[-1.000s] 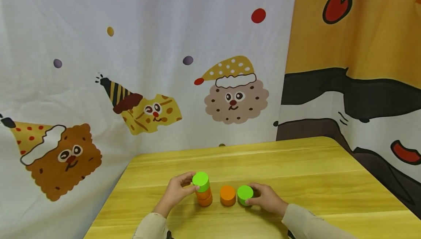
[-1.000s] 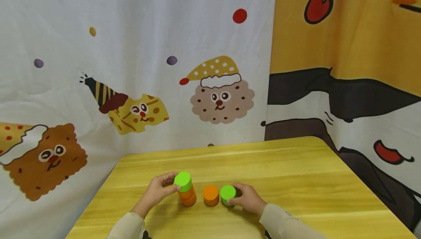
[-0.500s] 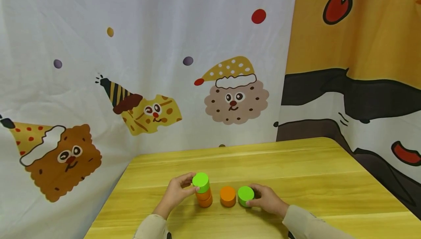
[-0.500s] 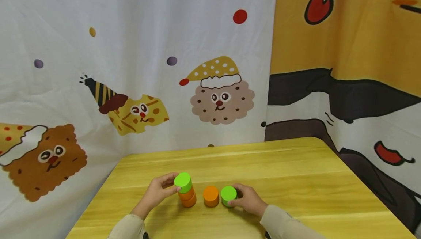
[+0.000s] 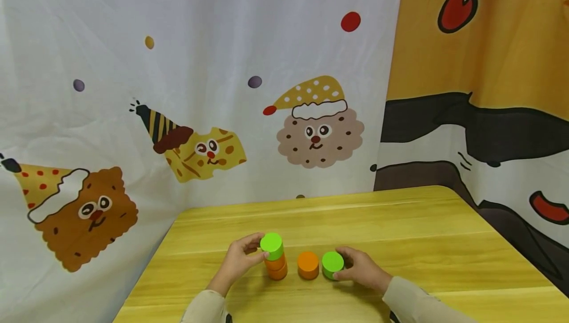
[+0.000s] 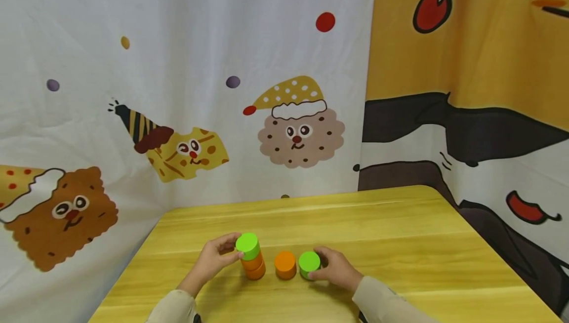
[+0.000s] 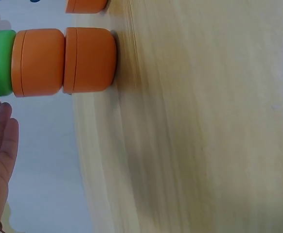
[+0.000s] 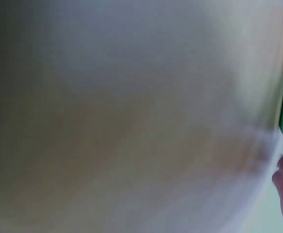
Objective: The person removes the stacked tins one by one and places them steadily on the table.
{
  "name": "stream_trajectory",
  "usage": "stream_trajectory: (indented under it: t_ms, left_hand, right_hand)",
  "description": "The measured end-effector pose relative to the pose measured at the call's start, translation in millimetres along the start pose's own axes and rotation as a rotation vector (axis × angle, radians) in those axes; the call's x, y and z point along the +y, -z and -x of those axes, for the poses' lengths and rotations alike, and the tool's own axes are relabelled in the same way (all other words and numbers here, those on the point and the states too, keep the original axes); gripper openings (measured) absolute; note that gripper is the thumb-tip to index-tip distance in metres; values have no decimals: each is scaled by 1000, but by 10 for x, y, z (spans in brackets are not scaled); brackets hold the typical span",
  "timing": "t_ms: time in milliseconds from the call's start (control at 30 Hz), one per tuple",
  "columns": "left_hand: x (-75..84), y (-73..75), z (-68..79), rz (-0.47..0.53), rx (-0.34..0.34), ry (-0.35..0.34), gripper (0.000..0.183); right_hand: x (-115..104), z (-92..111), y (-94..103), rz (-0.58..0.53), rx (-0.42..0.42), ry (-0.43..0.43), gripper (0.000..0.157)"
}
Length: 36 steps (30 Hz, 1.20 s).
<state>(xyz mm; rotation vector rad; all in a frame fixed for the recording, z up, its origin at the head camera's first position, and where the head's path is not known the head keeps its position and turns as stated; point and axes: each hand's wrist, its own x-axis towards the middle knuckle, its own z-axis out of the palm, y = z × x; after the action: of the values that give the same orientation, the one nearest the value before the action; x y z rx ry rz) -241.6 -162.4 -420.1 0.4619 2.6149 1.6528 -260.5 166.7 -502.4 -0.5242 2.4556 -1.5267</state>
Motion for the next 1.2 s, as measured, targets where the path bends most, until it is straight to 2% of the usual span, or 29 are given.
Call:
stream_trajectory:
  t_ms: [100,200,333,433,633,833,1000,1200]
  left_hand:
    - [-22,10,14,0,4,-5,54]
    - [-50,27,22,-14,-11,-13,56]
    - [-307,16,-44,-49,-36,-29,60]
    - [-496,-14,-83,-63,-40,-38,62]
    - [-540,-55,-60,-59,-37,-60,58]
    - [-546,-79,-70,-108,-61,-58,54]
    - [-538,-91,-83,-122,-63,-62,51]
    - [-549,-104,-84,-137,-64,-78,50]
  right_hand:
    - [-62,-36,32,19,-9,-21,79]
    - [-158,-112,60,53,11,-8,74]
    - [-308,-251,61,69,45,26,68]
    - [-430,-342,14,51,37,44,66]
    - [-659,-472,-150,107,-40,122,58]
    - [-874,-590,-311,175,-95,186,58]
    - [-1018,-653,-447,206,-131,166,63]
    - [-1094,-692,-552,219,-141,151,68]
